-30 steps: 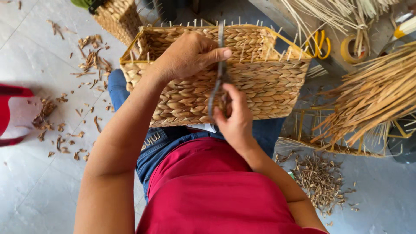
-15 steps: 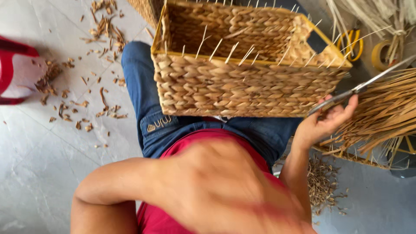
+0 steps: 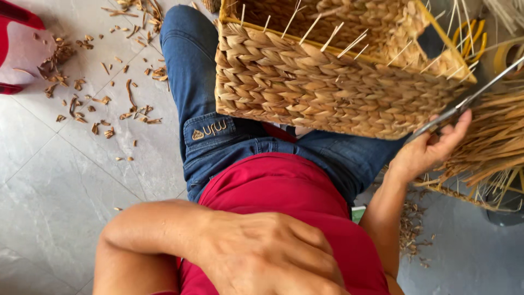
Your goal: The person sits on the floor with a woven water-hyacinth basket on their lap and uses scissors to trim the protruding wooden sticks sticking out of the basket's rim. They rotate the basket to reach different sides and continue cutting the excess ends around the edges.
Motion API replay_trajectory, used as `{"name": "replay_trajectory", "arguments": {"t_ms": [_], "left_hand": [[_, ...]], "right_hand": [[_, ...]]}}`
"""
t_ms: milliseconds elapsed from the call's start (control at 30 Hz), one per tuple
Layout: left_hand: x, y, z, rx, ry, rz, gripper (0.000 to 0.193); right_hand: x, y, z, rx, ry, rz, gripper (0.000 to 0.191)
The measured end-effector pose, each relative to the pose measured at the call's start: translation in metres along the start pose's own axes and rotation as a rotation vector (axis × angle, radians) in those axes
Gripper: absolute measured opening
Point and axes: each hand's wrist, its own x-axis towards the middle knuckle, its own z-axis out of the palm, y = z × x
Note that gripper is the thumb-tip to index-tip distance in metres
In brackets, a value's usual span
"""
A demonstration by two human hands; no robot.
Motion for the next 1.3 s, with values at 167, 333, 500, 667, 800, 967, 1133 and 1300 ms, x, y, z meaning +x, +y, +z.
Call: {"name": "replay_trajectory", "arguments": {"t_ms": [167, 333, 500, 667, 800, 967, 1133, 1300], "left_hand": [[-0.055, -0.017, -0.032, 0.954, 0.528, -0.353, 0.035], [-0.121, -0.072, -0.067, 0.856, 0.916, -0.716, 0.056], [-0.143, -0.102, -0.053, 0.443, 1.1, -0.698, 0.056], [-0.148, -0.098, -0.054, 0.541, 1.092, -0.762, 0.051], [-0.15, -0.102, -0.058, 0.486, 1.11, -0.669, 0.05], [-0.139, -0.097, -0.067, 0.418, 1.11, -0.677, 0.051], [-0.102, -0.08, -0.057, 0.994, 1.012, -0.734, 0.049], [-0.048, -0.086, -0.041, 1.346, 0.601, -0.459, 0.038]], "right_hand": [[-0.012, 0.0, -0.01, 0.223, 0.016, 0.036, 0.058], [-0.013, -0.009, -0.008, 0.297, -0.014, 0.065, 0.057], [-0.014, -0.033, -0.022, 0.364, -0.013, 0.194, 0.062], [-0.016, -0.04, -0.016, 0.365, -0.025, 0.256, 0.061], [-0.011, -0.041, -0.019, 0.409, -0.034, 0.284, 0.059], [0.026, -0.06, -0.069, 0.314, -0.206, 0.225, 0.068], [0.075, -0.09, -0.123, 0.001, -0.626, 0.241, 0.069], [0.117, -0.109, -0.129, -0.277, -0.811, 0.333, 0.075]]}}
